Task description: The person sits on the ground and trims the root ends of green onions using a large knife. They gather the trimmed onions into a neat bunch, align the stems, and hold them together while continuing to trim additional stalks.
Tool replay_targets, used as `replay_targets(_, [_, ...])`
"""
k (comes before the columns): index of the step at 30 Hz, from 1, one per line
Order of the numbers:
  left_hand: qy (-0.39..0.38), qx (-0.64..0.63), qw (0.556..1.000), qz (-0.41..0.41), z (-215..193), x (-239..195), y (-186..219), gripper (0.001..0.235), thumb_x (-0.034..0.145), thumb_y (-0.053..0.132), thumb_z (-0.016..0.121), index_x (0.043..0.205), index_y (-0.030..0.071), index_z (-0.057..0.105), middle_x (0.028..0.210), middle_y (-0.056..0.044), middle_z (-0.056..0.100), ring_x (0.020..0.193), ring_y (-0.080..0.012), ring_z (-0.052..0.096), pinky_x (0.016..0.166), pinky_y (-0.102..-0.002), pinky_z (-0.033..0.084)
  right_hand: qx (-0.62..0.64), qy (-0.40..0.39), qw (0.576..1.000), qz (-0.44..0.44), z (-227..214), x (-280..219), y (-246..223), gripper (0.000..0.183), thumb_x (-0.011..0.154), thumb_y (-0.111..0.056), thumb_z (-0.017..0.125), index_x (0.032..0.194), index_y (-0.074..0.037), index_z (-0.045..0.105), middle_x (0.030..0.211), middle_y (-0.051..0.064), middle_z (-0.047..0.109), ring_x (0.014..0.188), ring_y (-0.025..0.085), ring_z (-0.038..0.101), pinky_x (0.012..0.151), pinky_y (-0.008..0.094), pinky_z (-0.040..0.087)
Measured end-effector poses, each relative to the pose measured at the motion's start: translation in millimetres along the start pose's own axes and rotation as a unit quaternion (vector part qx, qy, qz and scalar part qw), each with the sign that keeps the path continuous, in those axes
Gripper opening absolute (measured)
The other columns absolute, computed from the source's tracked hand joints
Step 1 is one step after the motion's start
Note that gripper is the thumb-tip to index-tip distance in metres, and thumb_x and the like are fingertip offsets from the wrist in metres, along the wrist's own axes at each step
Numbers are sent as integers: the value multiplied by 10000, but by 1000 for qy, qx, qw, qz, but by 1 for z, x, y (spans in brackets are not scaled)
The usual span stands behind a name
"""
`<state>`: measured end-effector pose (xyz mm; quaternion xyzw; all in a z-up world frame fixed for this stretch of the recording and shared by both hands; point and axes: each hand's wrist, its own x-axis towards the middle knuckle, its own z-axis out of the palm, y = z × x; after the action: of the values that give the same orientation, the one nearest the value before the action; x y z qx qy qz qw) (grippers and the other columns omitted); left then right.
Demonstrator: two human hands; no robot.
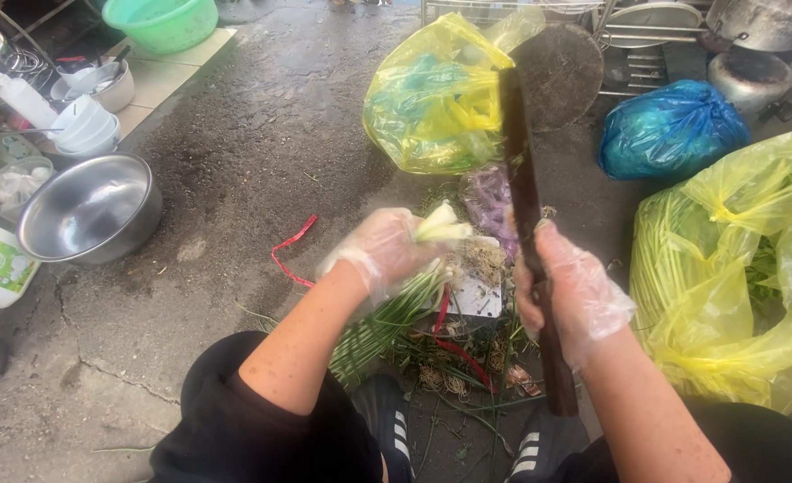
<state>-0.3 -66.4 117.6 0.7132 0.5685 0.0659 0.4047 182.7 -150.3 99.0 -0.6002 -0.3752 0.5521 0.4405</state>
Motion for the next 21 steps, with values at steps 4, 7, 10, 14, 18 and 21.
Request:
replay_targets(4, [2,254,964,-74,-6,25,-6,407,807,339,646,1087,43,653,1008,-145,681,1036,-288,639,860,-419,531,17,46,999,-16,-10,1,7,632,1022,-545,255,667,-73,481,369,64,371,315,253,439,405,361,414])
replay_targets(7, [-39,235,965,-105,23,47,-37,428,737,369,631,1076,112,674,1049,-118,682,1063,-263,626,913,-421,508,21,69,997,-30,-8,-2,6,629,1016,-502,277,660,-20,468,352,128,340,317,292,459,428,379,446])
replay_targets(10, [-60,230,963,-126,40,60,-46,539,724,414,596,1151,88,634,1177,-116,634,1157,-256,569,985,-398,474,4,51,997,-57,-12,-4,3,643,1023,-459,241,618,-13,466,325,130,330,284,295,464,400,359,437])
replay_targets(14, [-31,153,976,-154,65,81,-55,537,726,422,606,1164,111,624,1222,-81,618,1193,-225,544,1009,-388,450,0,44,997,-63,-15,-4,0,680,1015,-463,233,576,-5,476,313,139,344,282,294,483,398,349,450])
replay_targets(18, [-84,259,955,-115,91,93,-64,567,762,380,587,1253,129,455,1312,-75,437,1160,-196,535,921,-339,442,20,58,996,-59,-18,1,1,654,1015,-437,257,586,8,470,309,151,336,277,310,468,395,361,445])
replay_targets(21, [-192,609,769,32,101,101,-64,754,812,142,557,1396,197,83,1465,-52,23,1036,-112,544,643,-230,462,101,31,993,-60,-28,9,17,563,971,-462,341,673,-7,484,451,118,398,290,240,395,350,340,376])
